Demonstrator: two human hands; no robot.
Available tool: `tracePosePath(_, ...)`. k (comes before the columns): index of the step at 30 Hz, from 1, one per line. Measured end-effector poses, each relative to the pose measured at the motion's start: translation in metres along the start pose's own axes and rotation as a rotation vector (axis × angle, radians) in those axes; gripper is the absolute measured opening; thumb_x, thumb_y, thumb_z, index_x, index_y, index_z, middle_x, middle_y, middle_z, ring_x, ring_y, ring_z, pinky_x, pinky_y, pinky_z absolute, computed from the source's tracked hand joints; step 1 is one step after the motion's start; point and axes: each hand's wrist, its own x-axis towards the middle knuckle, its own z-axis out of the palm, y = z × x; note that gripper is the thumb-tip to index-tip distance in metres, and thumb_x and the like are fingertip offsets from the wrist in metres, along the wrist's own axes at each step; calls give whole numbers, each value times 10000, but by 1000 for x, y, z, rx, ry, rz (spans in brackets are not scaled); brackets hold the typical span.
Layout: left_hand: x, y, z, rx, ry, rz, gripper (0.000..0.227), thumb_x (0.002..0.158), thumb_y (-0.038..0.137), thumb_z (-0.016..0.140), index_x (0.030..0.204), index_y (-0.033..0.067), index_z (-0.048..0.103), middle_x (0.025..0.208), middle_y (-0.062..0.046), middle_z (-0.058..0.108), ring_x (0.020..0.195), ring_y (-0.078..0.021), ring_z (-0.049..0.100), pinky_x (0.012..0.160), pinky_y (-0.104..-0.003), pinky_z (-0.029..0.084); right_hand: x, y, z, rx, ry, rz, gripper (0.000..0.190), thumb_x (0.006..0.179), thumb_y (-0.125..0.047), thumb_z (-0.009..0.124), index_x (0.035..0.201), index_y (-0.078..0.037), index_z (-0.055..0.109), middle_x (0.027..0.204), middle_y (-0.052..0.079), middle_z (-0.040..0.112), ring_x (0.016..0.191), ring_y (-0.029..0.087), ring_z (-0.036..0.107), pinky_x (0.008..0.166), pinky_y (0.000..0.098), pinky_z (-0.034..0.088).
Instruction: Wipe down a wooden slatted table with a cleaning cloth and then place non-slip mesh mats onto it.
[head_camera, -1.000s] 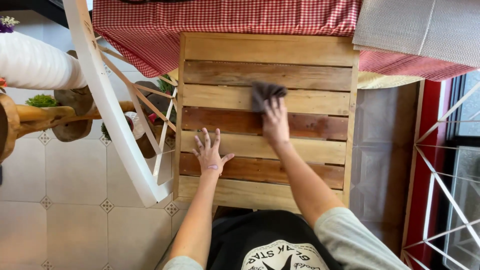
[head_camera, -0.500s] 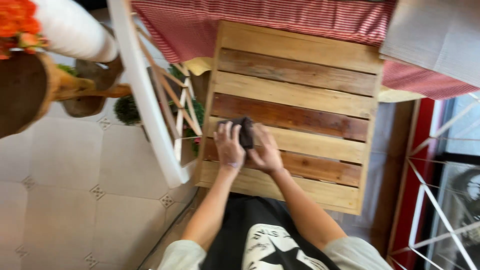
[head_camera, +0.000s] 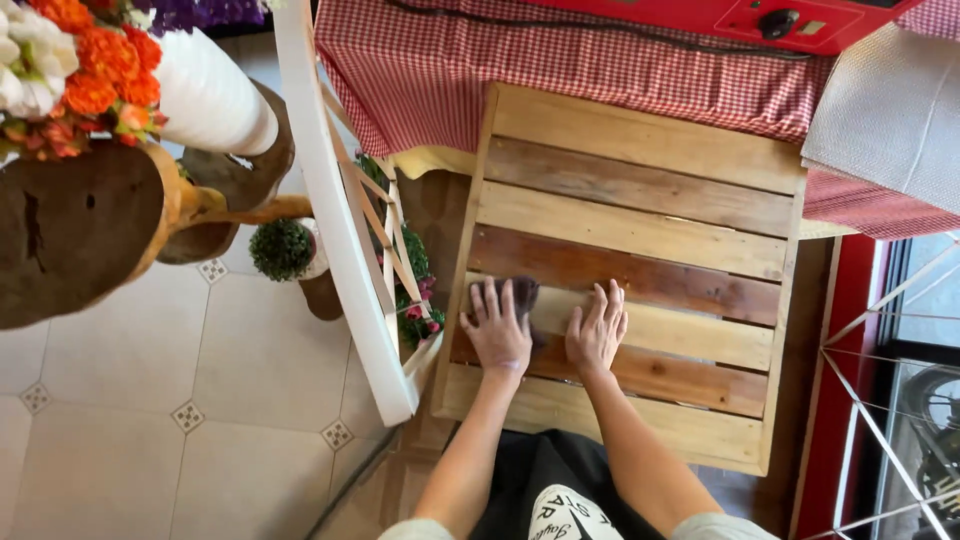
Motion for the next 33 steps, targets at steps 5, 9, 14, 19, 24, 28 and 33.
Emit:
tracePosePath(5, 15, -75, 30, -238, 233, -91, 649, 943, 176, 629, 1555, 108, 427, 1619, -145, 483, 1539, -364, 410, 1267, -517, 362, 1, -12, 12, -53, 34, 148, 607, 964, -283, 569, 1511, -94, 383, 1681, 134, 251, 1575, 344, 188, 1244, 566, 142)
tracePosePath(9, 47, -95, 26, -693, 305, -173, 587, 1046, 251, 545, 1564, 27, 384, 1557, -209, 486, 1446, -412, 488, 1221, -445, 409, -2, -20, 12, -78, 10, 157, 623, 962, -290, 553, 1516, -74, 368, 1680, 152, 242, 1578, 347, 172, 1247, 562, 135)
tracePosePath(14, 91, -84, 17, -594, -106, -328, 694, 993, 384, 574, 1557, 60, 332, 1457, -238, 533, 1229, -434, 586, 1009, -469, 496, 1, -19, 13, -140, 7, 167, 630, 965, -280, 539, 1519, -46, 351, 1683, 172, 235, 1582, 353, 145, 1248, 564, 113)
tracePosePath(19, 103, -83, 27, -579, -82, -270, 625, 1012, 376, 558, 1534, 75, 393, 1396, -238, 599, 1177, -433, 631, 964, -468, 533, 6, -16, 18, -151, 21, 133, 610, 960, -265, 540, 1504, -34, 390, 1678, 186, 257, 1585, 357, 158, 1249, 564, 111)
tracePosePath(24, 102, -91, 31, -663, -32, -236, 550, 1016, 329, 586, 1480, 54, 479, 1372, -236, 624, 1226, -423, 624, 1013, -449, 527, 40, -64, 20, -92, -46, 38, 543, 968, -273, 552, 1463, -67, 464, 1670, 154, 315, 1585, 302, 226, 1258, 527, 144)
tracePosePath(28, 102, -90, 26, -683, 52, -143, 538, 1032, 279, 599, 1476, 8, 460, 1476, -247, 539, 1329, -429, 542, 1087, -443, 476, 94, -114, 35, -12, -114, -261, 591, 988, -227, 550, 1543, -57, 438, 1675, 150, 322, 1566, 347, 261, 1237, 529, 216)
tracePosePath(33, 109, -90, 26, -735, 47, -120, 561, 1018, 248, 603, 1500, 10, 443, 1521, -228, 495, 1370, -409, 510, 1111, -432, 462, 169, -157, 56, 64, -241, -514, 538, 1003, -210, 513, 1531, -111, 486, 1666, 118, 367, 1566, 341, 301, 1259, 521, 266)
